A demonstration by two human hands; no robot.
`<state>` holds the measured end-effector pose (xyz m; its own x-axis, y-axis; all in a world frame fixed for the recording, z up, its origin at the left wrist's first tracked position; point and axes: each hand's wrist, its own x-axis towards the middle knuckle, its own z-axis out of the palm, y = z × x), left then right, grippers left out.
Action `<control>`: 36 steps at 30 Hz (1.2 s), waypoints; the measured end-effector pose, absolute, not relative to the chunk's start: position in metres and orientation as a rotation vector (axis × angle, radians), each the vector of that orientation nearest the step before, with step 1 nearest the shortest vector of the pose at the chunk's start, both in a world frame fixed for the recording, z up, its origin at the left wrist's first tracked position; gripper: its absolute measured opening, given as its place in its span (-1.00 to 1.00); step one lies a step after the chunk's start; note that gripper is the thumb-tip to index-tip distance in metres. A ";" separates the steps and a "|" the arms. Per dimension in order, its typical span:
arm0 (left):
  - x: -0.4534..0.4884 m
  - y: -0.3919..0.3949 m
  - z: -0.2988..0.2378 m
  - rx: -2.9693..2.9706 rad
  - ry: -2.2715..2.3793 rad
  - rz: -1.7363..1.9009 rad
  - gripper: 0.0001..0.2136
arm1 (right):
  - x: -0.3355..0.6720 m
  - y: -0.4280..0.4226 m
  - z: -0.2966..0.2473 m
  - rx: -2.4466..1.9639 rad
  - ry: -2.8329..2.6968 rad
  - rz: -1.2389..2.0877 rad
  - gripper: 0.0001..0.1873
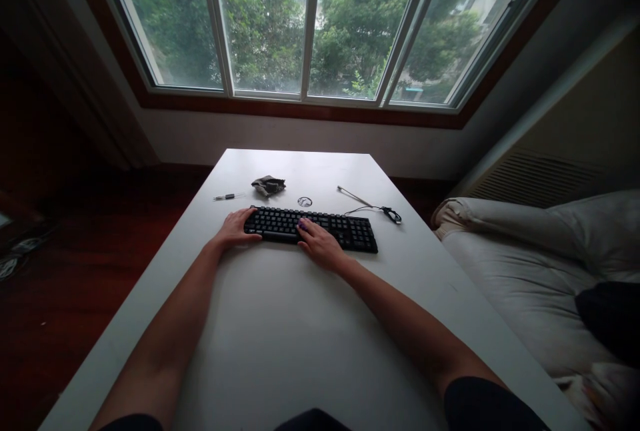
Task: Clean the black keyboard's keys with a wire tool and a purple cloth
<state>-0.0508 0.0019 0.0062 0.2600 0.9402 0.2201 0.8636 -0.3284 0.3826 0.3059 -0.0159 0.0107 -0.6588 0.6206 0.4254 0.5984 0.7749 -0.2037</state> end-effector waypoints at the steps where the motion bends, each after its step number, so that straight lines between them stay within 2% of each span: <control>1: -0.051 0.003 0.005 2.343 1.699 0.617 -0.07 | 0.302 -0.022 0.011 -0.870 -2.511 0.070 -0.48; 5: -0.053 0.005 0.002 2.347 1.706 0.608 -0.07 | 0.291 -0.036 0.017 -0.767 -2.550 0.178 -0.49; 10: -0.052 0.003 0.004 2.346 1.703 0.610 -0.07 | 0.292 -0.025 0.032 -0.814 -2.447 0.558 -0.52; 12: -0.052 0.003 0.006 2.349 1.697 0.612 -0.07 | 0.296 -0.012 0.038 -0.864 -2.374 0.594 -0.52; 21: -0.053 0.003 0.006 2.337 1.711 0.604 -0.08 | 0.307 0.028 0.027 -1.096 -2.296 0.060 -0.48; 30: -0.053 0.005 0.003 2.348 1.707 0.604 -0.06 | 0.261 -0.007 0.005 -0.935 -2.474 0.008 -0.53; 36: -0.054 0.005 0.001 2.356 1.715 0.603 -0.07 | 0.249 -0.035 0.010 -0.727 -2.561 0.109 -0.53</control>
<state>-0.0540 0.0049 0.0008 0.2589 0.9396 0.2238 0.8728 -0.3269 0.3624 0.2493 -0.0354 0.0098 -0.7476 0.5141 0.4205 0.4765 0.8562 -0.1997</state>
